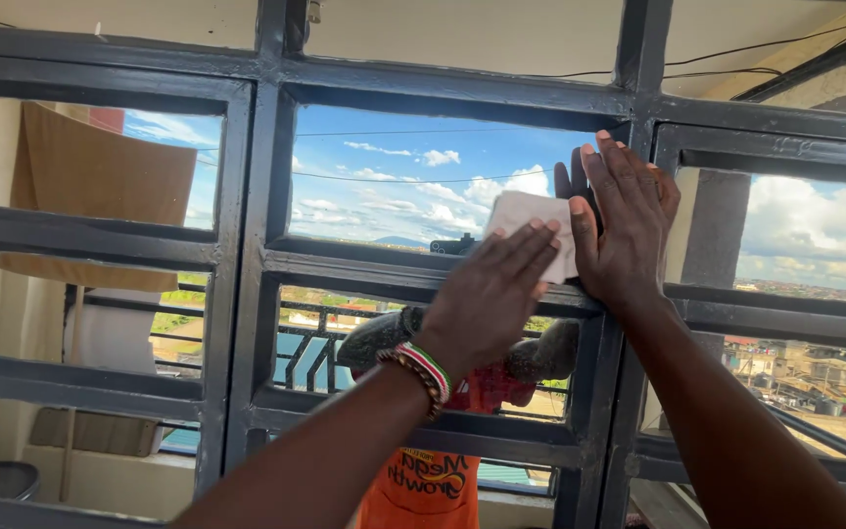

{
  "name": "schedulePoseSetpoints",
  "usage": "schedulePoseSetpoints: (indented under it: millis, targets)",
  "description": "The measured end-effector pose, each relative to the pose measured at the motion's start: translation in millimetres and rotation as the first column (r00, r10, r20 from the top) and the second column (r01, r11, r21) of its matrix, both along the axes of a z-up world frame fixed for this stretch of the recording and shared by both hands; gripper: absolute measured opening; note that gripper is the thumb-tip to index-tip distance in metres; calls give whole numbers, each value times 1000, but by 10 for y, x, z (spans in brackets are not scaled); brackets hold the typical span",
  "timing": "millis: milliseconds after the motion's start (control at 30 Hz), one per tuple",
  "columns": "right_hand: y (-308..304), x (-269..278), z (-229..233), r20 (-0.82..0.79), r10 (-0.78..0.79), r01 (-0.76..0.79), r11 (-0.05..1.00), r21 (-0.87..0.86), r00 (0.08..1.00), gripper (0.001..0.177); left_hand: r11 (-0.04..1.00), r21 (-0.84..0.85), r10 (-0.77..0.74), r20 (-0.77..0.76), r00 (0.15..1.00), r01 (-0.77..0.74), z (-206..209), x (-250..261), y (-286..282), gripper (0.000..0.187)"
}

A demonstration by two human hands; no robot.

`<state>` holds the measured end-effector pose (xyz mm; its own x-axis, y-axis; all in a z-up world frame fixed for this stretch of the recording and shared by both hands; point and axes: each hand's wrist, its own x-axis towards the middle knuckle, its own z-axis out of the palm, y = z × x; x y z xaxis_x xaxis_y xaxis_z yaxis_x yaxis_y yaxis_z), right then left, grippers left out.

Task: The person wipes the upper and lower panes of a multi-pane window using a white cloth. The person folds the cloth and continues wiping the frame and glass sections.

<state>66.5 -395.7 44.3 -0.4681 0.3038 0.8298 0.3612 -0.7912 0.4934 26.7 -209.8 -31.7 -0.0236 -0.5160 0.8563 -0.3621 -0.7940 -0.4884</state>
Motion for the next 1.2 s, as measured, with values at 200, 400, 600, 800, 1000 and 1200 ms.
schedulePoseSetpoints:
  millis: [200, 400, 600, 800, 1000, 1200]
  targets:
    - [0, 32, -2, -5, 19, -19, 1000, -4, 1000, 53, 947, -321, 96, 205, 974, -26, 711, 151, 281, 45]
    - [-8, 4, -1, 45, -3, 3, 1000, -5, 999, 52, 997, -31, -67, 155, 986, 72, 288, 225, -173, 46]
    - [-4, 15, -9, 48, 43, -42, 999, -6, 998, 53, 970, -230, 140, 251, 958, -81, 609, -32, 795, 38]
    - [10, 31, -13, 65, 52, -53, 998, 17, 997, 46, 826, -563, 215, 246, 945, -41, 829, 485, 755, 31]
    - [-109, 238, -8, 37, 0, -1, 1000, 16, 999, 46, 722, -673, 248, 33, 968, -162, 762, 138, 112, 57]
    - [-11, -56, -82, 18, 34, -33, 999, -32, 999, 49, 999, -37, 35, -24, 999, -36, 398, 250, 563, 85]
